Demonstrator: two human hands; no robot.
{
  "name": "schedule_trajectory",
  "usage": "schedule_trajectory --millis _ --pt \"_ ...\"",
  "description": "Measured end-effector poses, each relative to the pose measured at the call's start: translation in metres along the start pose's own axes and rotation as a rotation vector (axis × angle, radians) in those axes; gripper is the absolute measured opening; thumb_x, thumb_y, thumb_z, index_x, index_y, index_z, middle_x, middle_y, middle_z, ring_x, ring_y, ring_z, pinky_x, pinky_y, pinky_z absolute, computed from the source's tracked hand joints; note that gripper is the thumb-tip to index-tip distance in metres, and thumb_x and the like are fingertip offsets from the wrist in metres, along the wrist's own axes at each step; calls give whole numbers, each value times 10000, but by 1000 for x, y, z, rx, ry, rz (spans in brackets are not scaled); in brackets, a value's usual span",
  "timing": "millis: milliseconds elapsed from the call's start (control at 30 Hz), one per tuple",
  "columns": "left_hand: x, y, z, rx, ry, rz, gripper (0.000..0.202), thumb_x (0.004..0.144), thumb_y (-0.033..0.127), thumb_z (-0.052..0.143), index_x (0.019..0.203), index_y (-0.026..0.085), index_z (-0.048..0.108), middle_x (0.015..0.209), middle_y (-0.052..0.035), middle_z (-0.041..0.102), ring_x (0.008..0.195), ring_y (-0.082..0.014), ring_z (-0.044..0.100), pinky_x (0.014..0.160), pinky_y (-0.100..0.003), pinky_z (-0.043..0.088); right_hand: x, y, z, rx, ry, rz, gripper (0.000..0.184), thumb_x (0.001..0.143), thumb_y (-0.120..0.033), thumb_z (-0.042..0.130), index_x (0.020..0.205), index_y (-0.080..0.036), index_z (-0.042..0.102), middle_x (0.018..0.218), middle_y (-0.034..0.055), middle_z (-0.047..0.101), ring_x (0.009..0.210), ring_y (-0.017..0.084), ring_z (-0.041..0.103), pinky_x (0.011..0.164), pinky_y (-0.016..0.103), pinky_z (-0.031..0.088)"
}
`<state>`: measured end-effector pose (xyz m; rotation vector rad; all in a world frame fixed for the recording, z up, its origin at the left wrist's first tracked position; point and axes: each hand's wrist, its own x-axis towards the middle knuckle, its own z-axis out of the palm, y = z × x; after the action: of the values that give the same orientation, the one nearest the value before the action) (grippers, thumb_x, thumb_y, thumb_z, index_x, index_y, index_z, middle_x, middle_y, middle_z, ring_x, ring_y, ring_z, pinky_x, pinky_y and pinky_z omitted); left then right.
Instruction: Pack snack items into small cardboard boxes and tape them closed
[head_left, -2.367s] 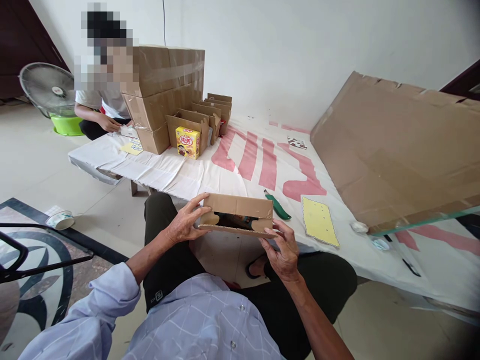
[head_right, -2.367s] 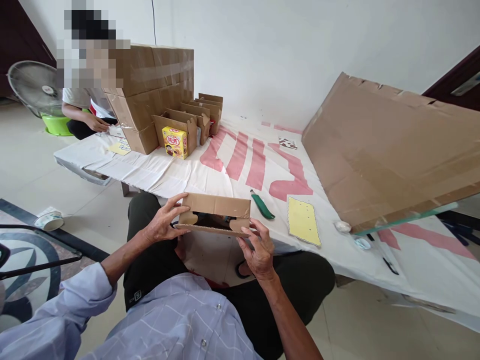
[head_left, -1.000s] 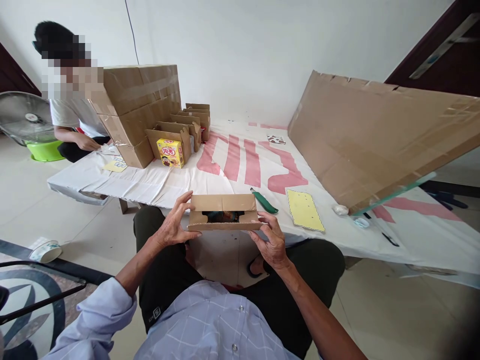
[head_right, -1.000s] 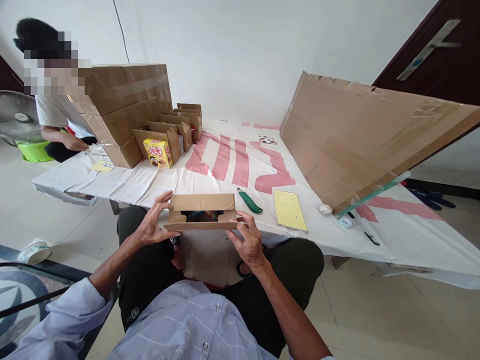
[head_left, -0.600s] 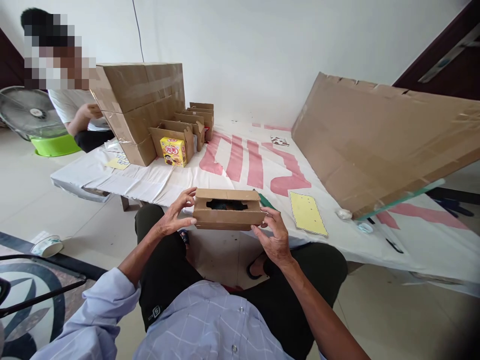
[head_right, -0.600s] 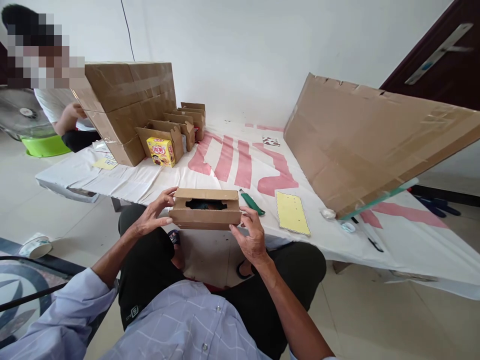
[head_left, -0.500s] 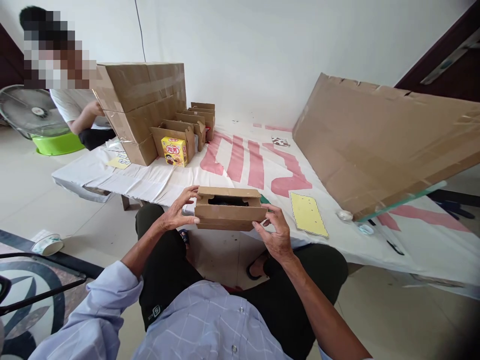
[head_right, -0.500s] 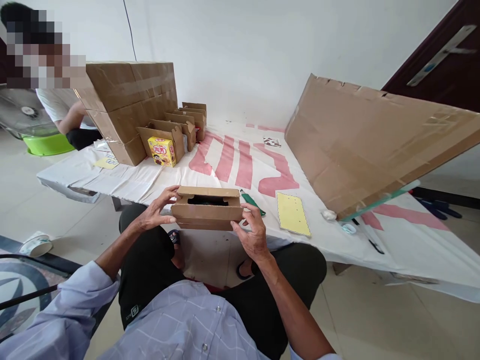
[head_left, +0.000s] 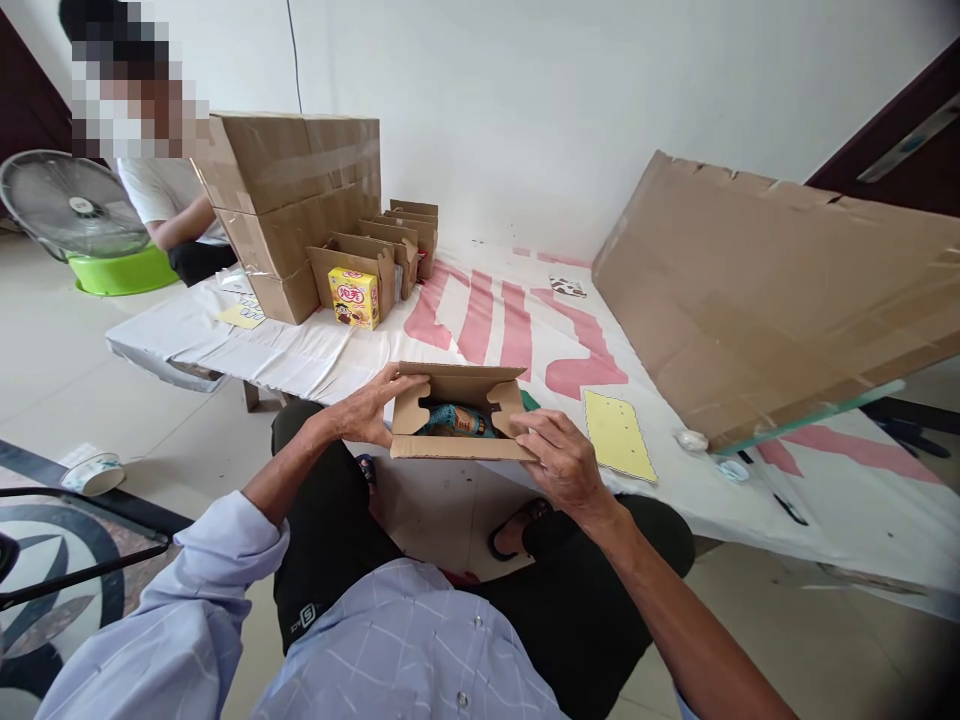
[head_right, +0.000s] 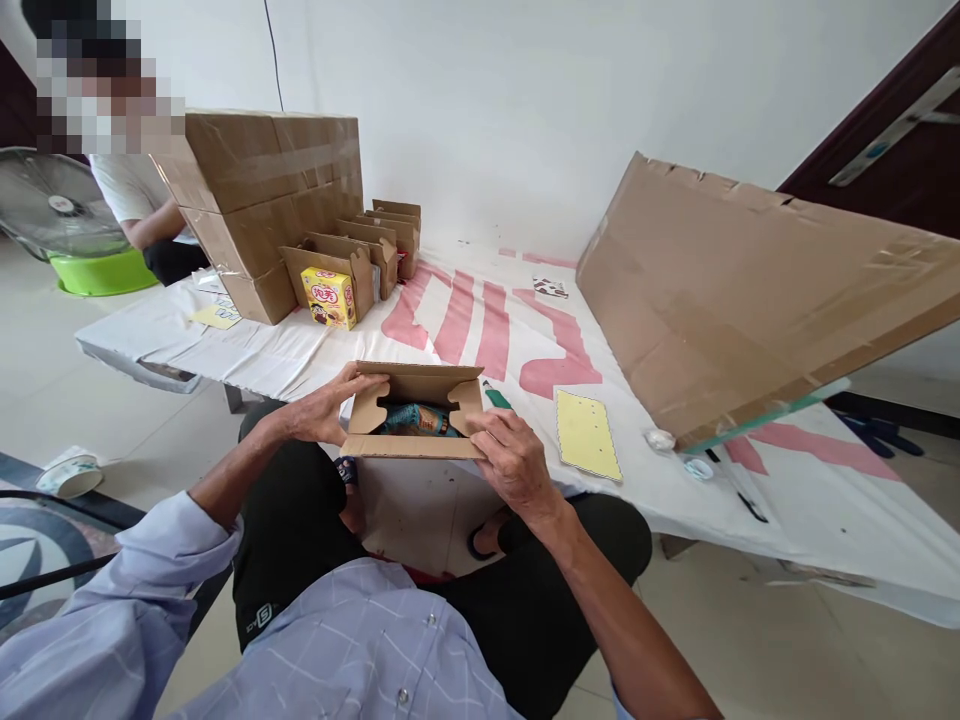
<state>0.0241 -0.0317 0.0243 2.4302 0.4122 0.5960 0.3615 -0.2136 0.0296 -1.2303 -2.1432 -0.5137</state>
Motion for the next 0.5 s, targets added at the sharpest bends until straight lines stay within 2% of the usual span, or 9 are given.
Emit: schedule_trajectory --millis 100,200,300,367,433,500 --pt "2 4 -5 48 -49 1 1068 727 336 950 1673 302 457 1376 -124 501 1277 -342 570 1164 -554 532 13 4 -6 2 -169 -101 398 941 -19 612 1200 -261 794 1406 72 773 1397 288 637 1092 474 574" --pt "2 8 -7 105 -82 -19 1097 695 285 949 1672 303 451 1367 -122 492 1257 -340 576 1130 -539 552 25 3 -9 -15 -323 -179 535 895 -1 637 1348 -256 759 1481 88 733 1489 313 572 1126 509 531" --pt "0 15 -7 150 -101 -65 1061 688 248 934 1643 263 470 1340 -130 490 1222 -341 593 1083 -522 576 35 -3 -16 -56 -405 -224 466 871 -49 710 1300 -222 770 1399 124 754 1479 344 568 1136 520 505" --pt "-1 22 -6 139 -86 -66 1020 701 270 935 1612 239 478 1371 -146 483 1247 -345 596 1098 -516 570 42 -8 -26 -91 -414 -226 346 893 -185 787 1239 -178 779 1320 164 750 1446 374 577 1156 534 490" --pt "-3 27 -5 104 -53 -41 1001 705 310 947 1585 239 474 1437 -161 465 1307 -352 585 1140 -512 549 48 -9 -38 -101 -401 -211 355 915 -375 830 1186 -151 784 1238 183 739 1406 397 584 1172 545 475" --pt "-5 31 -3 79 -19 -18 1005 696 334 959 1567 255 464 1485 -161 453 1355 -357 569 1166 -509 533 56 -8 -50 -73 -406 -194 366 960 -489 788 1125 -162 792 1142 160 743 1329 376 614 1148 521 488"
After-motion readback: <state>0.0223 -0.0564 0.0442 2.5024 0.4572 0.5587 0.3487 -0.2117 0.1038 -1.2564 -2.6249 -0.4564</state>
